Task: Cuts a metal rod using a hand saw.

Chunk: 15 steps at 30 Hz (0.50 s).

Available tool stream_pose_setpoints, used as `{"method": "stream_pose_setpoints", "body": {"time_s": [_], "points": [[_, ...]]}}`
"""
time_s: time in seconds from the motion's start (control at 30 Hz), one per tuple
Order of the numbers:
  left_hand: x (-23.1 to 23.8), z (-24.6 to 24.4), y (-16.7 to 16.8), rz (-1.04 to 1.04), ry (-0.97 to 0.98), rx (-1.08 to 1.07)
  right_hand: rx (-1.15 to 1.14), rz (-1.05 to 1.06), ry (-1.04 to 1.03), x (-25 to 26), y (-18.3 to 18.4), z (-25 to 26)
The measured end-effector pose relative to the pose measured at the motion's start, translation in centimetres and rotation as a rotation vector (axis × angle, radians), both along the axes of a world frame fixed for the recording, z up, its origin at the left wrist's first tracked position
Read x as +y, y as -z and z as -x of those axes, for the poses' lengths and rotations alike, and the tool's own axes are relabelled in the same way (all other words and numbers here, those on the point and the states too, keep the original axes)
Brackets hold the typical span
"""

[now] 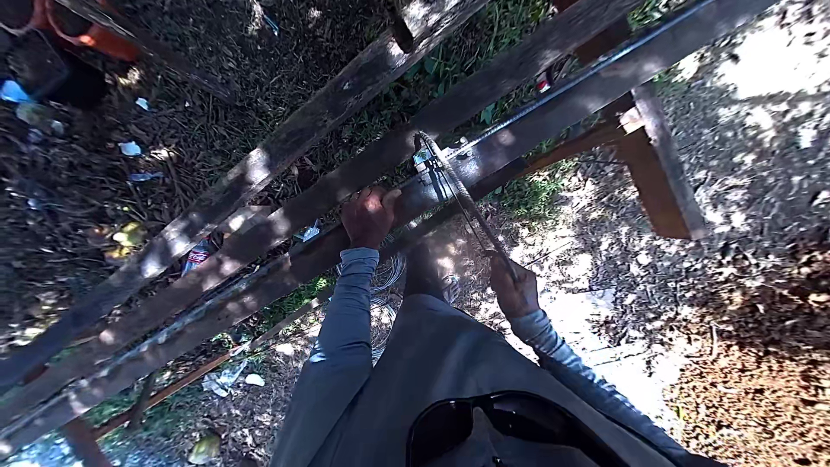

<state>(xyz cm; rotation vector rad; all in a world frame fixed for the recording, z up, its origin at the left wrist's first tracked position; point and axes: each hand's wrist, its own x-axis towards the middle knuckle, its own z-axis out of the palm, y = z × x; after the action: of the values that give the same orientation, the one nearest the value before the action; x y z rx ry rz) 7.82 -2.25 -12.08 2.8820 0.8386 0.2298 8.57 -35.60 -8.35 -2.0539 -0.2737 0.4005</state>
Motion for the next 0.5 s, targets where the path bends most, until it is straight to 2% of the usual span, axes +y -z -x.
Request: {"method": "stream_pose_setpoints", "body": {"time_s": [0.07, 0.13, 0.23, 0.37, 0.5], "points": [[0.2, -0.1, 0.0, 0.01, 0.006, 0.0, -0.021, 0.109, -0.016, 3.0, -1.8, -2.1], [0.1, -0.1, 0.2, 0.021, 0.005, 0.008, 0.016, 0.174, -0.022, 7.8, -1.2, -5.9], [0.2, 0.1, -0.1, 0.001, -0.001, 0.05, 0.0, 0.089, -0.001, 12.1, 0.7, -8.9], [0.0, 0.0, 0.2, -0.043, -0.008, 0.008, -0.026, 0.052, -0.04, 9.3, 0.1, -6.9], [-0.4, -0.2, 0.2, -0.017, -0.007, -0.002, -0.013, 0.046, 0.007, 0.6, 1.5, -1.1]]}}
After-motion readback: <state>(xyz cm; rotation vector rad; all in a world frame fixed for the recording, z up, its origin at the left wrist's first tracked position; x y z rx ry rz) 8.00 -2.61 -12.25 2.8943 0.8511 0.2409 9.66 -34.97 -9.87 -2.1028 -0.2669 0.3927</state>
